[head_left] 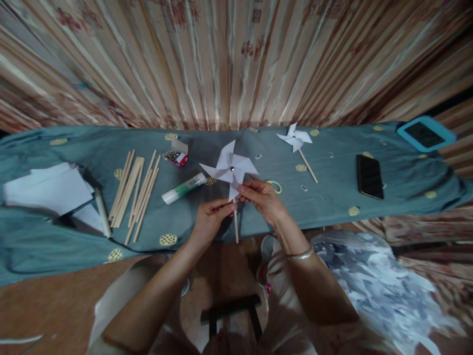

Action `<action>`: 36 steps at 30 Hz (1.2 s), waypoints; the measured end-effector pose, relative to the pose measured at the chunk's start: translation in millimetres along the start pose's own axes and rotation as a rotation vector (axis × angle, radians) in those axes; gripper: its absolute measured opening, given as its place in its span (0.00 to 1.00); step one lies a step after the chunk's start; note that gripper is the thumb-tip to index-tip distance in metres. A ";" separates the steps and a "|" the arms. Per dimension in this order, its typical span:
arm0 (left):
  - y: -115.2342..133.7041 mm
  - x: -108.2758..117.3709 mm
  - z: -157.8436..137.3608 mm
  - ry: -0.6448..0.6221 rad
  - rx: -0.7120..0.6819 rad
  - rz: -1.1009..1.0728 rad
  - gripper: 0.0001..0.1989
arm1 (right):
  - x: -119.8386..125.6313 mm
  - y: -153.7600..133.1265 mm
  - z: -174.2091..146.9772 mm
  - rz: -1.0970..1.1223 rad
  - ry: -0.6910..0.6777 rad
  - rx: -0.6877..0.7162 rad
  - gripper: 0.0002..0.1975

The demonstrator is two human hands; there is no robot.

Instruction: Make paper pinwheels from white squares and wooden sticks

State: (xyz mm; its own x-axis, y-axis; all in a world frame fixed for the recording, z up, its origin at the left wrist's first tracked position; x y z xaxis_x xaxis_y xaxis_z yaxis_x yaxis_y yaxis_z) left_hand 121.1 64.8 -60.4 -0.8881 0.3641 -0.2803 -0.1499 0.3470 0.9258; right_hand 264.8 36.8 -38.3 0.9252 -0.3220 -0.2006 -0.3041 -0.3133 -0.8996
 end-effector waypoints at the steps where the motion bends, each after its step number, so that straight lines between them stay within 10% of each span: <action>1: 0.0 0.5 0.3 0.001 -0.002 0.001 0.17 | 3.6 -1.8 -0.6 -0.030 -0.005 -0.016 0.24; 10: 0.0 3.4 0.0 0.014 0.036 -0.008 0.20 | 50.8 -18.1 -0.4 -0.173 0.222 0.141 0.23; 36: 6.4 6.5 3.5 0.072 0.000 -0.001 0.19 | 16.7 -4.9 -1.3 0.000 0.086 0.137 0.16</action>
State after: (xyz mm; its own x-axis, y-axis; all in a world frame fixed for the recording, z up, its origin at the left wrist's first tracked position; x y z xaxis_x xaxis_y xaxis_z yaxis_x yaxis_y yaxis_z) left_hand 115.9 72.4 -57.2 -0.9170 0.3004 -0.2623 -0.1510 0.3470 0.9256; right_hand 281.4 31.8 -36.7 0.9007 -0.3991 -0.1717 -0.2646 -0.1905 -0.9454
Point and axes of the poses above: each hand's wrist, its own z-axis towards the middle knuckle, its own x-axis out of the back of the hand, y = z × x, the point moved 4 cm from there along z, towards the middle knuckle, and after that the axes turned 7 degrees about -x, right-handed, at the moved point
